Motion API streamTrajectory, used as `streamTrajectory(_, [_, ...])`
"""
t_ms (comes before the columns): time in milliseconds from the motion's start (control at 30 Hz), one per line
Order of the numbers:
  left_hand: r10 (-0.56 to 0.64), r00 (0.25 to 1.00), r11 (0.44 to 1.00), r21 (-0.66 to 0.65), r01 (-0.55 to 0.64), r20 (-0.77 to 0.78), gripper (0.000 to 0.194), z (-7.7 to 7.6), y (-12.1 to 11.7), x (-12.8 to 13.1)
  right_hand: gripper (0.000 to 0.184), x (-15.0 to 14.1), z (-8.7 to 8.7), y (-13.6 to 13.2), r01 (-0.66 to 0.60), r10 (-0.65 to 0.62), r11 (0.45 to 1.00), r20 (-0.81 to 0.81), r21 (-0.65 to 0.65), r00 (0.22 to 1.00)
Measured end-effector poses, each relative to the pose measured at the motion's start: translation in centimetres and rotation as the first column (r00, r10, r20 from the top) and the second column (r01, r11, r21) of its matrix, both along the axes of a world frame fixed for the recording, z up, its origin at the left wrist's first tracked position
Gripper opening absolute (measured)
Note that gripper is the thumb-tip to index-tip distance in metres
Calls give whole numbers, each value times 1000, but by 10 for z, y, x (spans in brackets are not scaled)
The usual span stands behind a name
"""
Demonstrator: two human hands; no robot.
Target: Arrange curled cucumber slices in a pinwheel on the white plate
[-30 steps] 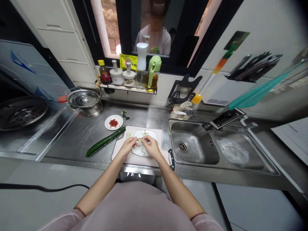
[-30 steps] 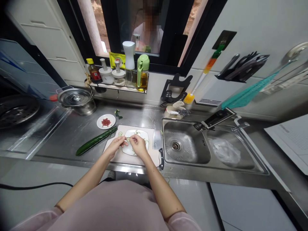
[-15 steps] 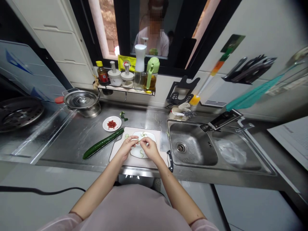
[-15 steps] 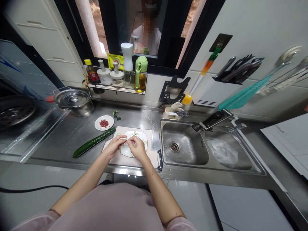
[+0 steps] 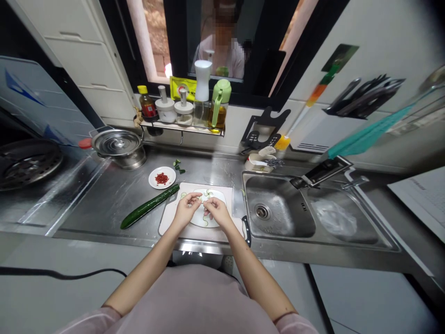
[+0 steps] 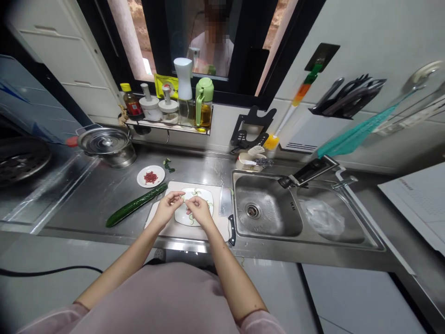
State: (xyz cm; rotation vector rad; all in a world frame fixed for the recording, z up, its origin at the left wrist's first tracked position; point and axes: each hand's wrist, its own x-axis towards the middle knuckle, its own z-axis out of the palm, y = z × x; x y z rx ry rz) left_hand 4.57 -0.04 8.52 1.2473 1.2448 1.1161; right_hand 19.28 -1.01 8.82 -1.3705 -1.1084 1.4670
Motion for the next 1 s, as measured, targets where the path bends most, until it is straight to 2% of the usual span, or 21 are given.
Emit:
streamTrajectory(133, [0,1000,1000,5,0,-8,24,-11,1,0,28,6,-6,4,17,-11,997,77,-79,997])
streamTrajectory(233, [-26,998,998,-56,22,-63,20,-28,-1,0,22,14,-19,6,-11,22,998,197,-56,980])
streamTrajectory(300, [-51,990,991,-127,34,-134,18,-40,-4,0,15,19,-30,6,-53,57,998,311,-20,949])
streamTrajectory(400, [-99,941,975,-220,27,-323,15,-52,-11,2,6,23,-43,2,-127,91,991,518,34,850])
streamTrajectory(533, [-182,798,960,-281,17,-574,13,-52,-18,7,9,22,-53,-6,-221,160,975,703,-5,693])
streamTrajectory(733, [-296,654,938,-340,64,-696,15,-48,-19,12,15,16,-55,-10,-255,270,955,811,-154,519])
streamTrajectory(900, [-312,593,942,-321,94,-742,17,-50,-19,13,16,14,-54,-10,-289,310,937,845,-195,435])
streamTrajectory(1000, [-316,529,946,-305,112,-787,17,-49,-19,13,16,12,-53,-11,-297,334,928,854,-225,398])
